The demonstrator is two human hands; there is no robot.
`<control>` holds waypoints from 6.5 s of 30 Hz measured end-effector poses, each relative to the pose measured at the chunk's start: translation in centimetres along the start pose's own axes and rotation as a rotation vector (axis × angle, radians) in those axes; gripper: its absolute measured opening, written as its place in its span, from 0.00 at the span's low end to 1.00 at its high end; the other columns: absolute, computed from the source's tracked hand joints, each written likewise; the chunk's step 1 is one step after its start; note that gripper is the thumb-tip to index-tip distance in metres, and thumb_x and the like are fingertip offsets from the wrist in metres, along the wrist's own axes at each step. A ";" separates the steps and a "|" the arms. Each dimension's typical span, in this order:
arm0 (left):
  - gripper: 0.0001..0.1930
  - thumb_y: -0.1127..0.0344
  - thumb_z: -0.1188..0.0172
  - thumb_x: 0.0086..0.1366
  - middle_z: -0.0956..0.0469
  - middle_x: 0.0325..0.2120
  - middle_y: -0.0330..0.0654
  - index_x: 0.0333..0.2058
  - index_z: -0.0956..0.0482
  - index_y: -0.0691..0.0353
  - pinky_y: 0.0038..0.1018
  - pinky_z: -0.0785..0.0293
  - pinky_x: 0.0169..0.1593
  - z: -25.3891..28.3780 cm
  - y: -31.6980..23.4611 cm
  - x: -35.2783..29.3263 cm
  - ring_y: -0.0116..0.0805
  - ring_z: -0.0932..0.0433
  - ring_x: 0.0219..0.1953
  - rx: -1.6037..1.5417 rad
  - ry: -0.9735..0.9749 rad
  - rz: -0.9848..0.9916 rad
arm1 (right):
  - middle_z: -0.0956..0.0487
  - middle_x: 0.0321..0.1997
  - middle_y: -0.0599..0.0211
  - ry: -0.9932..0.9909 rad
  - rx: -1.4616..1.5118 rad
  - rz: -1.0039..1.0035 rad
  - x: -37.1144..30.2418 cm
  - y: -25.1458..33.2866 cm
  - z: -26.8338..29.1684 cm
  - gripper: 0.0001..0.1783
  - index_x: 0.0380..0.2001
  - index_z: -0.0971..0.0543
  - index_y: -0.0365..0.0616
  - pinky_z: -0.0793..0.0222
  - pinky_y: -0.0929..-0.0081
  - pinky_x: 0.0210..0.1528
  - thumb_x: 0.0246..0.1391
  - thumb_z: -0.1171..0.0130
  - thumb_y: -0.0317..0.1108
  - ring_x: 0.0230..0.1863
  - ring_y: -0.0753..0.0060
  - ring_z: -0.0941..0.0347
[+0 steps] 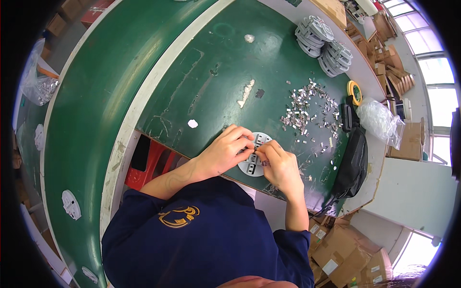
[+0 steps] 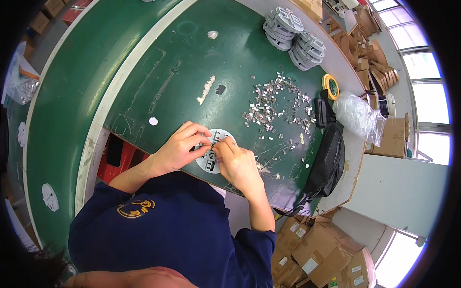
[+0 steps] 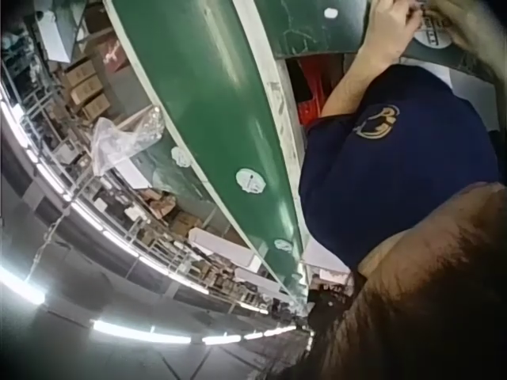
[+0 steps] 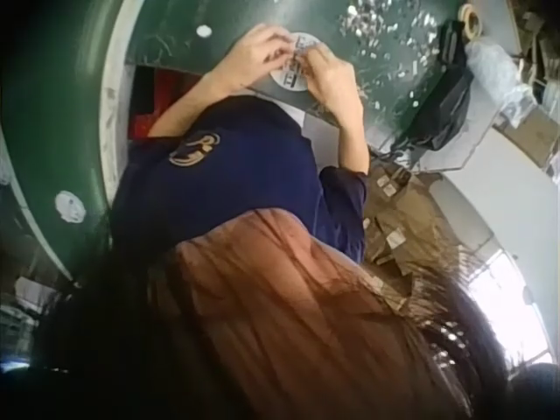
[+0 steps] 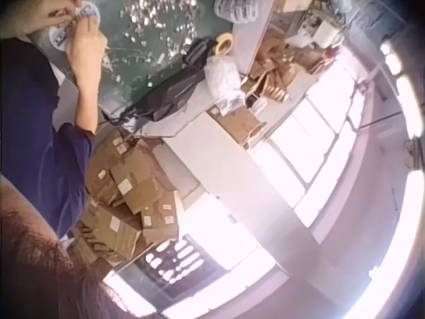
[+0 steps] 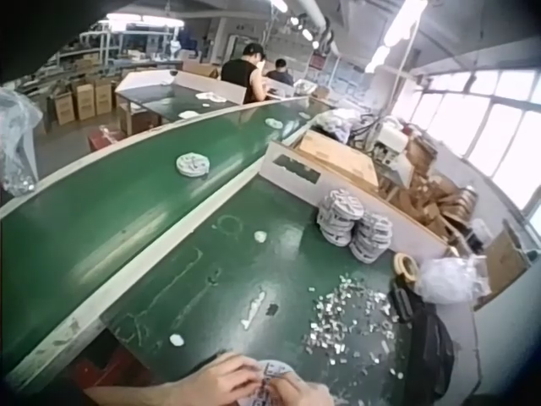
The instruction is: Assembling small electronic components onto a circular plate at a factory workbench.
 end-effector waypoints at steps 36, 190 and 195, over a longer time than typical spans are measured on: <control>0.48 0.43 0.27 0.44 0.35 0.60 0.47 0.59 0.35 0.66 0.47 0.49 0.62 -1.7 0.1 0.0 0.46 0.40 0.62 0.200 0.288 -0.016 | 0.44 0.11 0.73 -0.812 1.122 -0.001 -0.5 -0.5 0.1 0.29 0.12 0.44 0.46 0.53 0.78 0.14 0.72 0.62 0.40 0.12 0.80 0.53; 0.10 0.73 0.35 0.56 0.27 0.44 0.47 0.37 0.22 0.67 0.33 0.27 0.48 0.6 -0.8 -1.9 0.43 0.27 0.44 0.022 0.035 0.035 | 0.22 0.29 0.61 -0.058 0.213 -0.063 -0.4 0.1 -1.1 0.05 0.31 0.20 0.36 0.29 0.72 0.29 0.49 0.37 0.19 0.26 0.65 0.24; 0.36 0.60 0.28 0.51 0.33 0.54 0.54 0.54 0.32 0.72 0.40 0.33 0.58 -0.2 -1.8 -2.6 0.51 0.33 0.54 0.117 0.057 0.067 | 0.27 0.21 0.66 -0.094 0.340 -0.174 0.2 -0.4 1.1 0.05 0.26 0.24 0.35 0.36 0.73 0.22 0.56 0.42 0.22 0.19 0.70 0.32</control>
Point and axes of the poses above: each hand's wrist, its own x-axis towards the middle knuckle, its own z-axis out of the back of the hand, y = z × x, the point moved 8 cm from there along x, towards the middle knuckle
